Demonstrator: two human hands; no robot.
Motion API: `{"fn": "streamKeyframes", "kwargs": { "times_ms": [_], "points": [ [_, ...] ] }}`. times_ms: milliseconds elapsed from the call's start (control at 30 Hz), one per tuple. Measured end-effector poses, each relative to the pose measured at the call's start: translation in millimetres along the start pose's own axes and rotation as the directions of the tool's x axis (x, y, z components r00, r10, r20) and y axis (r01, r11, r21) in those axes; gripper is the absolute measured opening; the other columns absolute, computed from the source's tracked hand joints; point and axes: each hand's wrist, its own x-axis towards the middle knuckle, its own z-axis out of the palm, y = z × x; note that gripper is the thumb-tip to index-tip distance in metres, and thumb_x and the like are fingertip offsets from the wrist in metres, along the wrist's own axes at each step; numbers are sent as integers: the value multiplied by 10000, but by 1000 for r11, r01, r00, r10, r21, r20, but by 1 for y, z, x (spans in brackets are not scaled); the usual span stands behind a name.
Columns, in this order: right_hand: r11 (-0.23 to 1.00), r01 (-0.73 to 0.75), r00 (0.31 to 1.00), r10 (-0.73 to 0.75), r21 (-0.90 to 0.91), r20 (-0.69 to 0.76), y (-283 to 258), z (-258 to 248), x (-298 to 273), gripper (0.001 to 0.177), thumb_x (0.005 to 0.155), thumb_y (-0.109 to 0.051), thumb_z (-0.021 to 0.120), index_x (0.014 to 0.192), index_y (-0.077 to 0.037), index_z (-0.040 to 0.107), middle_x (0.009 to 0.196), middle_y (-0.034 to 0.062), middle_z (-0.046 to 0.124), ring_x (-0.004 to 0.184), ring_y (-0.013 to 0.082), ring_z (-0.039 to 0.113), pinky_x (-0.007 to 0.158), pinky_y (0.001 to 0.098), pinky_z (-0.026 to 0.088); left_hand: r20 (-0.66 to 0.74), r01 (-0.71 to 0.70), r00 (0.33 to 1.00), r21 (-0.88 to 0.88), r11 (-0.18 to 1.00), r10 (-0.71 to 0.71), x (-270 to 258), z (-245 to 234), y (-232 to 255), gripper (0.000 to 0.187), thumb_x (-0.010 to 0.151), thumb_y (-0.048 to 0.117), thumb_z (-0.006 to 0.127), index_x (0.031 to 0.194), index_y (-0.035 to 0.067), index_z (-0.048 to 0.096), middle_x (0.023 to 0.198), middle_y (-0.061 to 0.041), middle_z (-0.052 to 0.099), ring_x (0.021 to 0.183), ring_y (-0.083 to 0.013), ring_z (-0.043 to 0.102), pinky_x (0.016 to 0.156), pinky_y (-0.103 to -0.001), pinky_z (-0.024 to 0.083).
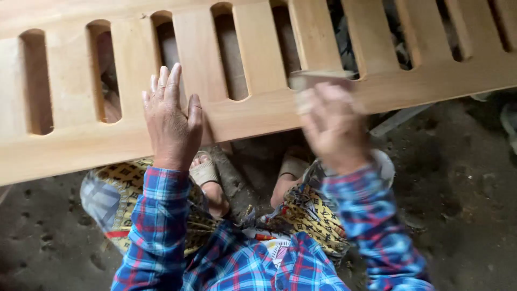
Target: The person sands a wooden slatted panel using a piece of sandpaper. They work on the flat surfaces and the edges of the cutouts, moving the sandpaper back and forth to smooth the wood.
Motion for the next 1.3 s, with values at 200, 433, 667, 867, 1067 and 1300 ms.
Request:
{"fn": "streamKeyframes", "kwargs": {
  "times_ms": [200, 433, 667, 867, 1067, 1300],
  "points": [
    [779, -462, 842, 535, -423, 66, 143, -71, -45, 452, 1112, -323, 522, 1467, -80, 659, 1250, 232, 501, 1124, 481, 441, 886, 644, 336, 64, -59, 997, 167, 984, 49, 5, 2, 10, 560, 995, 277, 576, 1510, 67, 505, 1533, -232, 486, 1429, -464, 359, 1103, -694, 231],
    [881, -294, 955, 281, -370, -90, 61, -8, -13, 194, 977, -170, 690, 1140, -77, 741, 1063, 196, 521, 940, 374, 524, 801, 512, 440, 33, -127, 992, 215, 968, 123, 1, 6, 9, 458, 1023, 260, 556, 1429, 57, 616, 1414, -247, 628, 1268, -368, 599, 1071, -693, 259],
    [979, -177, 975, 188, -101, 121, -22, 16, -19, 410, 1033, -416, 525, 1325, -191, 704, 1540, 180, 471, 1422, 389, 460, 1063, 549, 361, 30, -134, 991, 203, 970, 131, 1, 3, 10, 425, 1031, 236, 571, 1418, 65, 619, 1381, -237, 661, 1252, -350, 614, 1072, -683, 251],
    [923, -277, 952, 302, -266, 57, 136, -36, -45, 324, 1054, -172, 642, 1372, -123, 682, 1451, 193, 521, 1295, 420, 458, 1037, 605, 379, 25, -129, 992, 192, 973, 127, -1, 4, 6, 433, 1031, 248, 574, 1418, 60, 619, 1374, -228, 664, 1242, -348, 617, 1073, -680, 249],
    [884, -245, 966, 257, -398, -23, 136, -16, -47, 330, 1078, -165, 599, 1366, -54, 718, 1439, 249, 563, 1330, 502, 434, 1074, 633, 362, 1, -148, 988, 233, 961, 152, -1, 6, 8, 420, 1031, 248, 578, 1397, 50, 635, 1337, -193, 685, 1178, -345, 644, 1066, -667, 278],
    [984, -174, 966, 164, 34, 199, -77, 35, -24, 513, 1068, -501, 386, 1467, -239, 575, 1617, 155, 394, 1531, 393, 341, 1210, 612, 268, 12, -139, 990, 238, 961, 141, 0, 3, 11, 409, 1030, 248, 576, 1391, 63, 624, 1323, -202, 693, 1193, -338, 639, 1071, -659, 273]
  ]
}}
